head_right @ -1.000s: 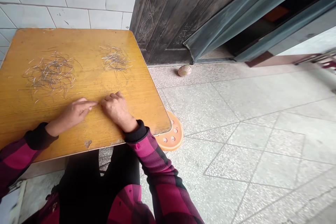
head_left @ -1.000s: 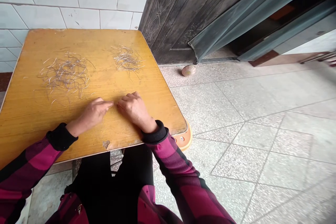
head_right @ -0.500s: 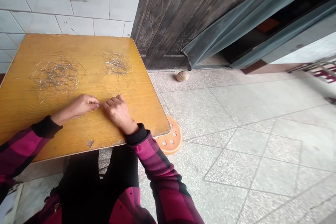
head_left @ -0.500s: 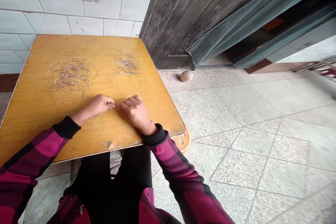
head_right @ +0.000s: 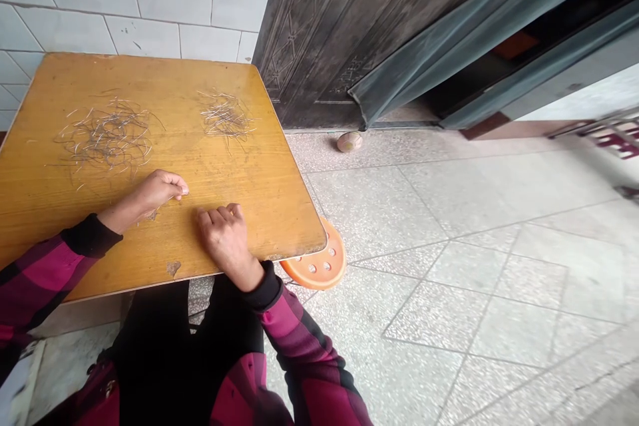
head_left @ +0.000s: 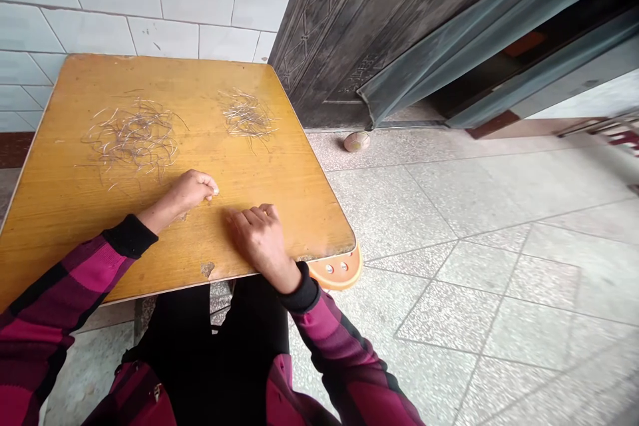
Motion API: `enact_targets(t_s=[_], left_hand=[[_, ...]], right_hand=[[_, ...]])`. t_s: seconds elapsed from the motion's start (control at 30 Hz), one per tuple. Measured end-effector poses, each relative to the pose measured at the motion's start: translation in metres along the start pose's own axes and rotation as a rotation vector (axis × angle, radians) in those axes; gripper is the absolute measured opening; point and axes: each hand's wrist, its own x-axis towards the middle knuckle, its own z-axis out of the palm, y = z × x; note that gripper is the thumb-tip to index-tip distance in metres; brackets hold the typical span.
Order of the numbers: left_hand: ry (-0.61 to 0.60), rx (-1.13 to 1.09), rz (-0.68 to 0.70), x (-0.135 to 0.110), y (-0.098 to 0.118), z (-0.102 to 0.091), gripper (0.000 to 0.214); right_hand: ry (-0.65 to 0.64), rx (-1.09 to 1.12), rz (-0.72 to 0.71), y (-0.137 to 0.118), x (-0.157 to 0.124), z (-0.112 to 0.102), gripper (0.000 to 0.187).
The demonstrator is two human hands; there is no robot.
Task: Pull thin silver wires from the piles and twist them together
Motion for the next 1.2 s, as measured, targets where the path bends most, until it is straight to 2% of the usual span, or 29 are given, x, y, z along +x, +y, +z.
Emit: enact_targets(t_s=[0.17, 0.33, 0.5, 0.7, 0.87, 1.03, 1.2], left_hand=[[0.016, 0.03, -0.013, 0.0, 0.001, 0.0, 0.012], [0.002, 0.036, 0.012, 0.0, 0.001, 0.0, 0.013], [-0.003, 0.021, 0.018, 0.0, 0.001, 0.0, 0.013], [-0.034, 0.005, -0.003, 0.001, 0.0, 0.0, 0.012], [-0.041, 0.015, -0.008, 0.003, -0.002, -0.001, 0.012], [-0.077, 0.052, -0.007, 0.003, -0.001, -0.003, 0.012], [-0.119, 0.058, 0.016, 0.003, -0.001, -0.004, 0.011]], right_hand=[[-0.031, 0.044, 0.122, -0.016, -0.012, -0.003, 0.026], [-0.086, 0.04, 0.258, -0.023, -0.004, -0.005, 0.03], [-0.15, 0.004, 0.256, -0.022, 0.003, 0.002, 0.03], [-0.212, -0.021, 0.272, -0.021, -0.003, 0.007, 0.025], [-0.238, 0.055, 0.316, -0.029, -0.012, -0.007, 0.016], [-0.294, 0.091, 0.292, -0.041, -0.021, -0.025, 0.025], [-0.328, 0.146, 0.324, -0.049, -0.027, -0.034, 0.023]])
